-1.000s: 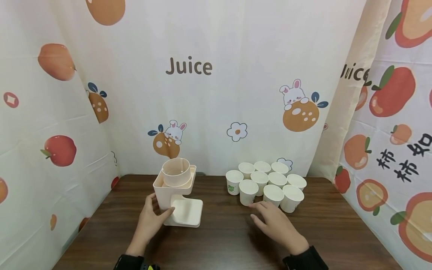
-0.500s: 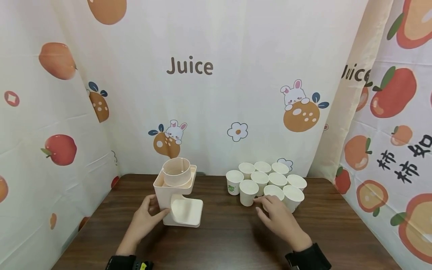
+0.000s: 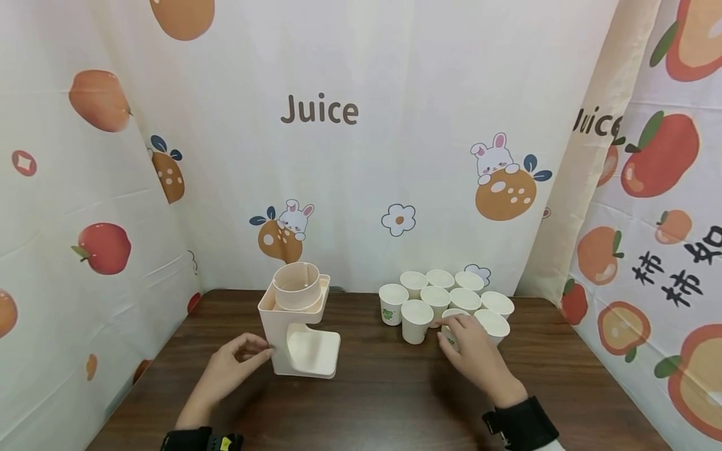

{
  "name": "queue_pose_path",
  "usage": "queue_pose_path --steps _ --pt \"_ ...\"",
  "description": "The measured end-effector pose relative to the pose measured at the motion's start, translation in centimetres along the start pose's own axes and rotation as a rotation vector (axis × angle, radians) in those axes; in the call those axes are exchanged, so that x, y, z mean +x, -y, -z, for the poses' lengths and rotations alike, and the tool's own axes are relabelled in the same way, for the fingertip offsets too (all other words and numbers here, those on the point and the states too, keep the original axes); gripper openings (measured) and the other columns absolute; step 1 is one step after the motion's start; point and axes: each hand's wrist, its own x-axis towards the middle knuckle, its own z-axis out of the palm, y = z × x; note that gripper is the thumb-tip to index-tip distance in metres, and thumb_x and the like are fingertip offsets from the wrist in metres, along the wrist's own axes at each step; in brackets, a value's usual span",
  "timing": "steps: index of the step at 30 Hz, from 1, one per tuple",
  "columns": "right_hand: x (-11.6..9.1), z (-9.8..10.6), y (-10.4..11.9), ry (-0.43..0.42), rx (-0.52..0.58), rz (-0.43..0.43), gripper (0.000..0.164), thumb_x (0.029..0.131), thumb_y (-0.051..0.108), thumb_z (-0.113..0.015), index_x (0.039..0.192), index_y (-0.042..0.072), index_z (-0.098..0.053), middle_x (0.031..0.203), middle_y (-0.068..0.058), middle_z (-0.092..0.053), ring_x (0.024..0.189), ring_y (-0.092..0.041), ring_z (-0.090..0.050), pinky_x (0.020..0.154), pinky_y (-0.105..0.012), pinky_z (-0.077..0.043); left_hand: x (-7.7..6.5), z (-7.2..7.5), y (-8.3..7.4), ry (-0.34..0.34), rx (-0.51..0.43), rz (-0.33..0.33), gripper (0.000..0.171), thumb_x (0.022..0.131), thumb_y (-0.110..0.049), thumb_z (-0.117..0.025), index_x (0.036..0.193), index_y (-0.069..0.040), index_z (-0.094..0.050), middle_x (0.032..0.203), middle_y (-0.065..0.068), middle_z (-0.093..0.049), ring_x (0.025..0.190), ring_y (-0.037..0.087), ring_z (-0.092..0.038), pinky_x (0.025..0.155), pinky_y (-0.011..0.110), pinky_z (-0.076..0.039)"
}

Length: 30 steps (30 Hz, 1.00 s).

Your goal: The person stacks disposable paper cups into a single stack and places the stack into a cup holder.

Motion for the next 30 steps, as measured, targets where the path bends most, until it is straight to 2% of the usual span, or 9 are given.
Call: queue_pose_path --steps 3,6,10,14,22,27,30 --pt "0.3 0.1 -0.3 -0.018 -0.015 -0.024 0.017 0.086 0.006 -0.073 0.103 0.003 -0.071 0.102 -0.012 -0.066 0.1 -0.035 -0.06 0.084 -0.051 -0.048 -0.1 0.0 0.1 0.067 -0.026 -0.028 0.028 0.09 -0.035 -0.077 0.108 -0.014 -0.072 0.101 0.0 -0.071 0.09 0.018 -0.064 0.074 0.033 -0.051" --pt "0.6 0.0 -0.7 -0.006 -0.035 -0.05 0.019 0.086 0.006 -0.072 0.104 0.001 -0.071 0.102 -0.014 -0.066 0.099 -0.038 -0.06 0.084 -0.051 -0.049 -0.2 -0.1 0.3 0.156 -0.05 -0.091 0.029 0.092 -0.033 -0.075 0.113 -0.013 -0.071 0.105 0.002 -0.07 0.093 0.018 -0.064 0.076 0.031 -0.052" --pt "0.8 0.0 -1.1 0.042 -0.05 -0.094 0.02 0.088 0.009 -0.071 0.106 0.0 -0.07 0.103 -0.015 -0.065 0.099 -0.038 -0.059 0.084 -0.052 -0.049 -0.3 -0.4 0.5 0.289 -0.115 -0.172 0.036 0.096 -0.028 -0.07 0.125 -0.006 -0.066 0.119 0.011 -0.067 0.103 0.015 -0.063 0.081 0.03 -0.053" --pt "1.1 0.1 -1.4 0.079 -0.06 -0.126 0.021 0.09 0.01 -0.07 0.108 0.0 -0.07 0.104 -0.016 -0.064 0.1 -0.038 -0.059 0.086 -0.053 -0.048 -0.1 -1.0 0.6 0.398 -0.194 -0.221 0.04 0.099 -0.022 -0.067 0.132 0.0 -0.06 0.126 0.021 -0.062 0.109 0.015 -0.062 0.087 0.029 -0.052" --pt "1.4 0.2 -2.1 0.121 -0.122 -0.162 0.027 0.091 0.016 -0.071 0.115 0.003 -0.071 0.109 -0.018 -0.064 0.101 -0.039 -0.059 0.079 -0.054 -0.05 0.1 -2.7 0.1 0.481 -0.164 -0.284 0.041 0.099 -0.022 -0.067 0.133 -0.002 -0.059 0.121 0.021 -0.063 0.106 0.017 -0.063 0.088 0.028 -0.051" --pt "1.7 0.1 -2.2 0.165 -0.129 -0.202 0.029 0.095 0.019 -0.068 0.118 0.004 -0.071 0.113 -0.021 -0.064 0.103 -0.043 -0.059 0.084 -0.057 -0.048 0.1 -3.6 0.1 0.532 -0.189 -0.314 0.041 0.099 -0.021 -0.067 0.134 -0.002 -0.059 0.122 0.021 -0.062 0.107 0.018 -0.063 0.089 0.028 -0.051" --pt "1.7 0.0 -2.3 0.204 -0.152 -0.232 0.031 0.096 0.024 -0.066 0.122 0.006 -0.07 0.115 -0.02 -0.062 0.105 -0.043 -0.058 0.083 -0.058 -0.048 0.0 -4.3 0.0 0.536 -0.192 -0.332 0.041 0.098 -0.021 -0.067 0.135 -0.004 -0.059 0.12 0.018 -0.063 0.107 0.018 -0.063 0.089 0.028 -0.051"
